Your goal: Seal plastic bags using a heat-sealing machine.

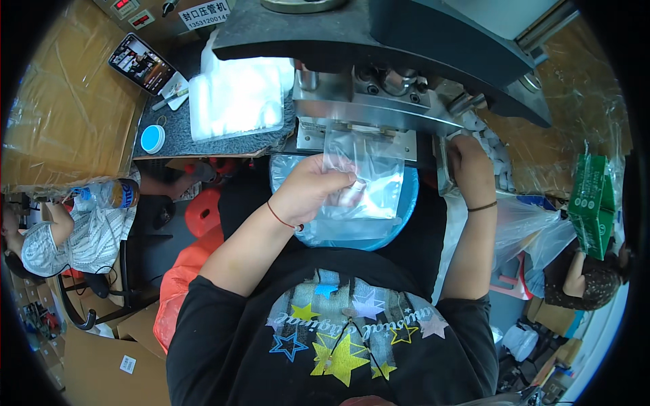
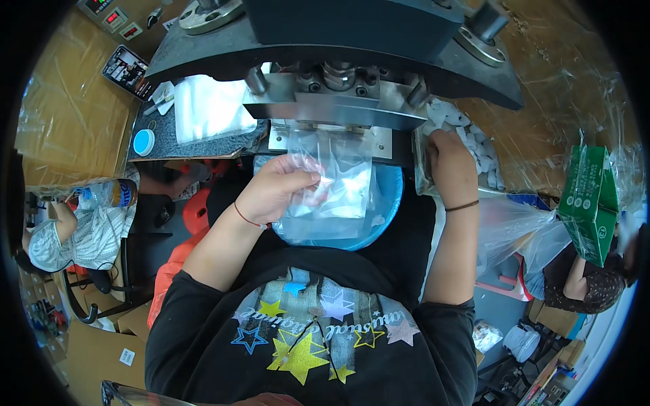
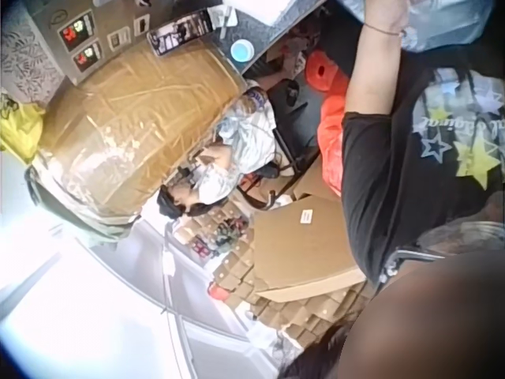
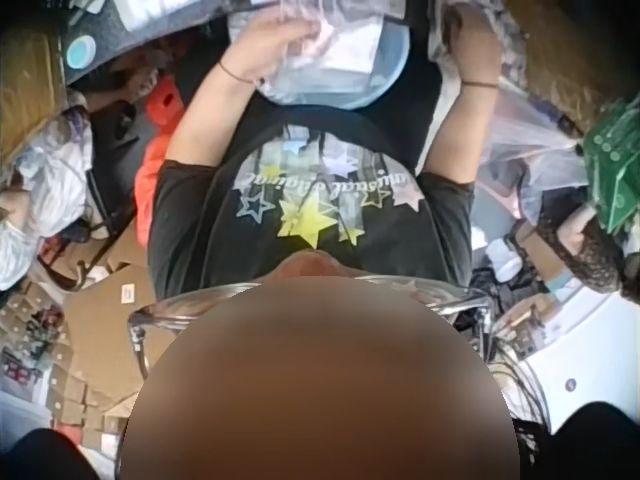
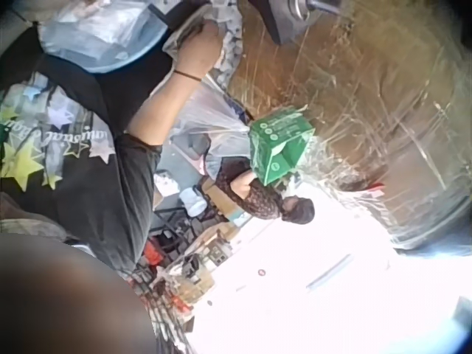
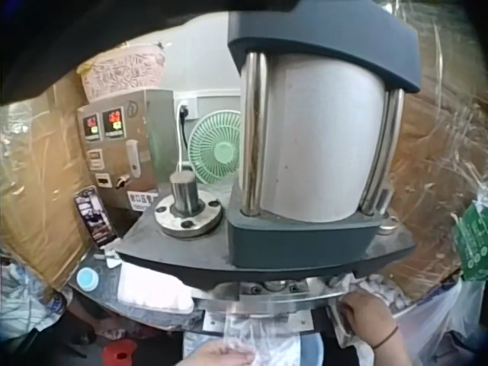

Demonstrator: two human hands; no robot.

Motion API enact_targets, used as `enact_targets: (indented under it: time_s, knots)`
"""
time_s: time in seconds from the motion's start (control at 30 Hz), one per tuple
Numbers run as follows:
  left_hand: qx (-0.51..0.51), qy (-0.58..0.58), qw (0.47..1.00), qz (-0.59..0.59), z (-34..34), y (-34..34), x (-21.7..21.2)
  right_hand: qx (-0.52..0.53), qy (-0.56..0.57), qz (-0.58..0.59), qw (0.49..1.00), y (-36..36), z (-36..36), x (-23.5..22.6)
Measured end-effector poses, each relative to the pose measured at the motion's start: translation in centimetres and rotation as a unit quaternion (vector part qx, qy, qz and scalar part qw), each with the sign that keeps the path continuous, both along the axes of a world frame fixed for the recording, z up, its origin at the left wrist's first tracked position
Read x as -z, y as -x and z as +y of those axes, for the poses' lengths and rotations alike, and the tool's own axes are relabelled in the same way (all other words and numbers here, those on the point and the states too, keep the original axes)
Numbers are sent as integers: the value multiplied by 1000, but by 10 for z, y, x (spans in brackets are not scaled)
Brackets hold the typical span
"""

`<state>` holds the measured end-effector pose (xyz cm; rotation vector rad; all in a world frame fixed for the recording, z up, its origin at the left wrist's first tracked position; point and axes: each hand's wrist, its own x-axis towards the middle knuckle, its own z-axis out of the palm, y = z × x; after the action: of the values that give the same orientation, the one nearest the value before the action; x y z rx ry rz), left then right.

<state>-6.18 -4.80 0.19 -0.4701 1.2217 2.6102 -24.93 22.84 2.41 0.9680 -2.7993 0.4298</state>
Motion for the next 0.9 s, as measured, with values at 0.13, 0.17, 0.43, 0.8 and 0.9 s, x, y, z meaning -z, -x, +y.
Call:
enact_targets:
  time_s: [0.13, 0.17, 0.43, 0.8, 0.9]
  knots:
    - [-77, 209, 970, 93, -7, -7, 11, -33, 55, 175, 983, -3, -11, -9]
    - [-150, 318, 929, 118, -20, -7, 10, -30, 53, 175, 983, -2, -7, -11]
    - [-42, 901, 411, 134, -96, -48, 8, -26, 122, 91, 988, -6, 7, -6]
    - [-24, 441, 887, 134, -17, -54, -13, -259, 294, -168, 905, -93, -66, -59]
    - [56, 404, 903, 137, 5, -47, -19, -282, 307, -75, 906, -83, -82, -64]
